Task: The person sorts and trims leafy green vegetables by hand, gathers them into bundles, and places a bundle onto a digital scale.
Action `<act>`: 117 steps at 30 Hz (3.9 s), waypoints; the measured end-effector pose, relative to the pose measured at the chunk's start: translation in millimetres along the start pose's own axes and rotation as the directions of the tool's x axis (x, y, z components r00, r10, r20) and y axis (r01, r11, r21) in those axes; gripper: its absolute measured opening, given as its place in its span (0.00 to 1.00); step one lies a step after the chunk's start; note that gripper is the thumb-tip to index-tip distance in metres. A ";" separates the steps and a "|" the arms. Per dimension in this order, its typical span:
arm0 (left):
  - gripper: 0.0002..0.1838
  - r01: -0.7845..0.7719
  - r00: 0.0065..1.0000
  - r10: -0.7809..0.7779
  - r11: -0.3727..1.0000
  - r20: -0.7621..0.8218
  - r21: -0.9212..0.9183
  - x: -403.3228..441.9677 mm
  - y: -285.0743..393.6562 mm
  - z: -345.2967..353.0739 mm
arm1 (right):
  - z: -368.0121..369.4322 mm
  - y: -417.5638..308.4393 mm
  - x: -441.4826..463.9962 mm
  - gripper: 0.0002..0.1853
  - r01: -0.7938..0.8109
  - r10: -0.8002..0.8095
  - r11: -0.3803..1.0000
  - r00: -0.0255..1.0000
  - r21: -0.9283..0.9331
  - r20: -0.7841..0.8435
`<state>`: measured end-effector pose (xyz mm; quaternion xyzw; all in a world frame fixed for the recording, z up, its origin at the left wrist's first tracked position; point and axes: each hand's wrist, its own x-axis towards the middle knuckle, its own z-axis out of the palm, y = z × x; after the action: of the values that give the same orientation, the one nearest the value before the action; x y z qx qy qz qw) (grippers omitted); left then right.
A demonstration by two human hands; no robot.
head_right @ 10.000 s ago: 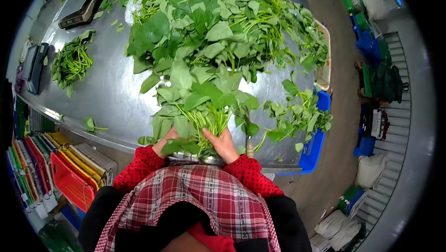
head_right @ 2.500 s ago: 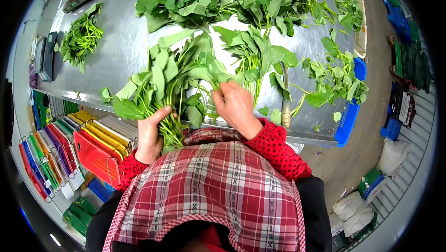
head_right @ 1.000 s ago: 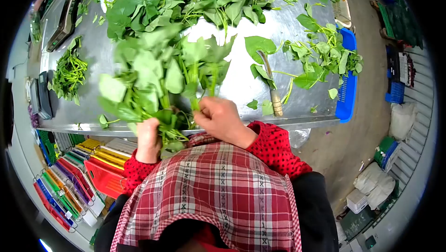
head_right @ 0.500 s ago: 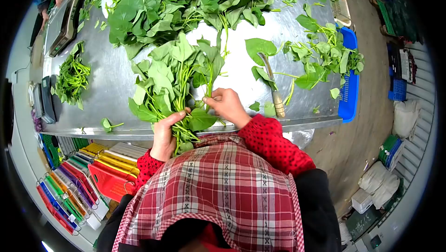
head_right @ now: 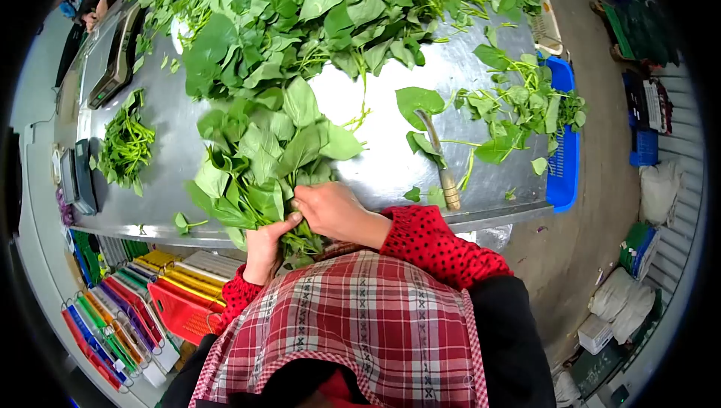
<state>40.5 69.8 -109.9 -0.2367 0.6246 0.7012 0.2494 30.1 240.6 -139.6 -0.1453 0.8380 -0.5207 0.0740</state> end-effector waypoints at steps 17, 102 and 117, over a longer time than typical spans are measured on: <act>0.24 -0.252 0.945 0.186 0.938 -0.269 -0.236 31.1 38.2 14.6 | -48.1 85.8 53.5 0.31 -0.583 0.587 0.806 0.766 0.100 -0.263; 0.16 0.276 0.943 -0.080 0.730 0.322 -0.625 61.8 -5.4 43.9 | -23.7 14.5 6.9 0.30 -0.227 0.256 0.924 0.965 0.308 -0.056; 0.16 0.272 0.867 0.109 0.712 0.486 -0.647 81.2 5.1 49.2 | -52.4 9.5 26.4 0.36 -0.276 0.274 0.949 0.961 0.150 0.040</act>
<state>-25.9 122.6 -152.9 -0.1553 0.2178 0.9077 0.3233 -10.9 280.7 -124.0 -0.0256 0.8065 -0.5673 0.1645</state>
